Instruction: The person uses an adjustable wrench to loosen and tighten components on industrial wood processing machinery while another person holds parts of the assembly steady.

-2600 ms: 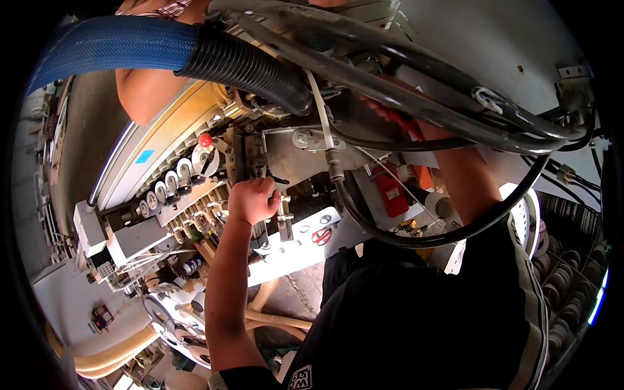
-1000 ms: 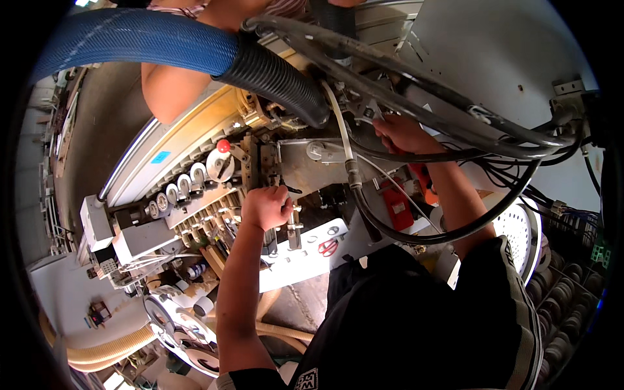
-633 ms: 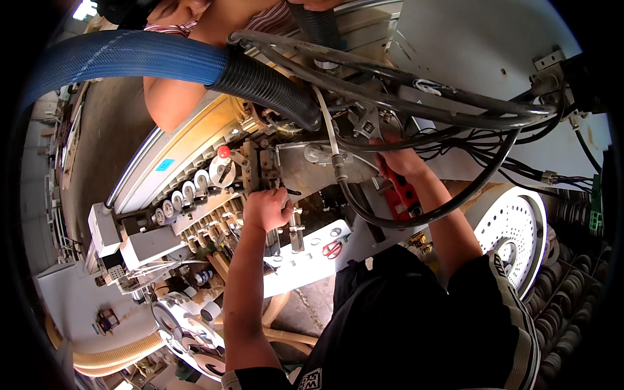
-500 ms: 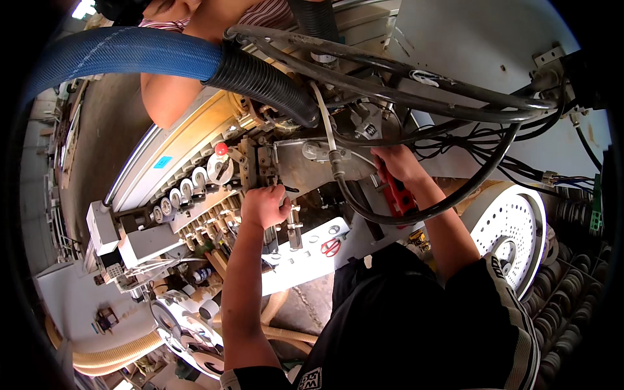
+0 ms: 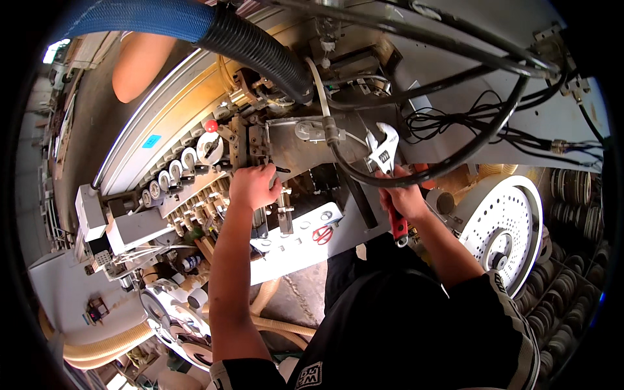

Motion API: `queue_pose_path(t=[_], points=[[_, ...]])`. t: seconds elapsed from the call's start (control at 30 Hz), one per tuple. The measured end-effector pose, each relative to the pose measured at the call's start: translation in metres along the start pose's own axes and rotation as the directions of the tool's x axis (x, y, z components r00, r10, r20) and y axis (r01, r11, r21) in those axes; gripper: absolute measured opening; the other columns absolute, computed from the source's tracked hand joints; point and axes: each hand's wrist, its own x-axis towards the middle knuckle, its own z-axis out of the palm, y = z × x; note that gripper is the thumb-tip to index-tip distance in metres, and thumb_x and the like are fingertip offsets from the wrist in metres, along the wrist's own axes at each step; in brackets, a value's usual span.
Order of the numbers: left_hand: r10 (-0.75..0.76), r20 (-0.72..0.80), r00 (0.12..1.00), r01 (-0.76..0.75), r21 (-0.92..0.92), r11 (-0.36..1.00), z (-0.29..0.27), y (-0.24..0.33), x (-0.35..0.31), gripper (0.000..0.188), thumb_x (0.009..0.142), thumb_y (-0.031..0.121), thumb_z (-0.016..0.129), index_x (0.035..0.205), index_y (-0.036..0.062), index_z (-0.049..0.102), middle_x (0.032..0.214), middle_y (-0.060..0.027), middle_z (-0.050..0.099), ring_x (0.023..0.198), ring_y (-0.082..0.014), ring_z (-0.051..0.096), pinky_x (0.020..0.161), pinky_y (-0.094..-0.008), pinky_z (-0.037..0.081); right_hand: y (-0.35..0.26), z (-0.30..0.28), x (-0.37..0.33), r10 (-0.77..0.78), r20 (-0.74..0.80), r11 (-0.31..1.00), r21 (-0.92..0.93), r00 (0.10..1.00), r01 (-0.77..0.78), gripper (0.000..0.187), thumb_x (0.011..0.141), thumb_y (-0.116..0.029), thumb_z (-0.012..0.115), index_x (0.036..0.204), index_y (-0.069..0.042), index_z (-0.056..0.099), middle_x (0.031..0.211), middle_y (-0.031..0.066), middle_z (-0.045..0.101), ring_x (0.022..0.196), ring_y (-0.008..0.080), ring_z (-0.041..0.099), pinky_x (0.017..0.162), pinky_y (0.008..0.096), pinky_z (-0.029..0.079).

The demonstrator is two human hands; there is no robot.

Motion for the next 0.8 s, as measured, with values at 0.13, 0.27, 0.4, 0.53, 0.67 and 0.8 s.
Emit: queue_pose_path(t=[0.13,0.27,0.4,0.53,0.67,0.8], points=[[-0.037,0.038,0.999,0.036,0.018,0.999,-0.002,0.002,-0.001,0.022,0.081,0.027,0.067,0.076,0.0084,0.056,0.066,-0.0081,0.064,0.061,-0.0310,0.065,0.057,-0.0440,0.054,0.026,-0.001,-0.038,0.108,-0.004,0.994,0.007,0.994,-0.108,0.025,0.103,-0.028,0.062,0.094,-0.007,0.051,0.066,0.0018,0.054,0.050,0.0132,0.055,0.046,0.0274,0.044],[-0.028,0.032,0.999,0.028,0.015,1.000,0.000,0.002,-0.001,0.022,0.082,0.027,0.066,0.076,0.0084,0.056,0.067,-0.0083,0.065,0.062,-0.0315,0.065,0.057,-0.0441,0.053,0.049,0.001,-0.067,0.127,0.008,0.992,-0.014,0.992,-0.127,0.028,0.103,-0.031,0.061,0.098,-0.004,0.054,0.067,0.0017,0.057,0.051,0.0118,0.055,0.049,0.0272,0.044],[-0.040,-0.115,0.993,0.019,-0.180,0.983,0.003,0.009,-0.012,0.012,0.081,0.019,0.069,0.080,0.0100,0.061,0.068,-0.0067,0.065,0.062,-0.0289,0.066,0.057,-0.0428,0.052,0.063,0.008,-0.083,0.130,0.031,0.991,-0.048,0.991,-0.128,0.024,0.104,-0.029,0.059,0.098,-0.006,0.052,0.071,0.0025,0.057,0.055,0.0132,0.058,0.050,0.0256,0.046],[-0.287,-0.155,0.945,0.069,-0.767,0.638,0.034,0.097,-0.050,0.008,0.085,0.010,0.071,0.092,0.0106,0.066,0.076,-0.0021,0.070,0.062,-0.0187,0.069,0.059,-0.0321,0.054,0.063,0.021,-0.094,0.068,0.028,0.997,0.030,0.997,-0.069,0.024,0.107,-0.029,0.053,0.100,-0.006,0.051,0.079,0.0027,0.058,0.062,0.0133,0.061,0.053,0.0267,0.048],[-0.229,0.196,0.954,0.235,-0.959,0.158,0.080,0.211,-0.119,0.042,0.094,0.015,0.069,0.132,0.0023,0.055,0.097,-0.0027,0.070,0.085,-0.0108,0.067,0.081,-0.0277,0.052,0.079,0.032,-0.097,-0.049,0.020,0.998,0.043,0.999,0.048,0.023,0.110,-0.027,0.047,0.110,-0.005,0.053,0.086,0.0021,0.062,0.082,0.0130,0.063,0.074,0.0260,0.051],[-0.218,0.447,0.867,0.361,-0.867,-0.343,0.063,0.281,-0.144,0.044,0.093,0.017,0.072,0.130,0.0017,0.054,0.100,-0.0039,0.069,0.090,-0.0113,0.065,0.082,-0.0275,0.052,0.100,0.042,-0.102,-0.120,0.086,0.990,-0.068,0.989,0.126,0.020,0.108,-0.020,0.050,0.118,-0.004,0.057,0.098,0.0036,0.068,0.093,0.0116,0.063,0.085,0.0293,0.052]])
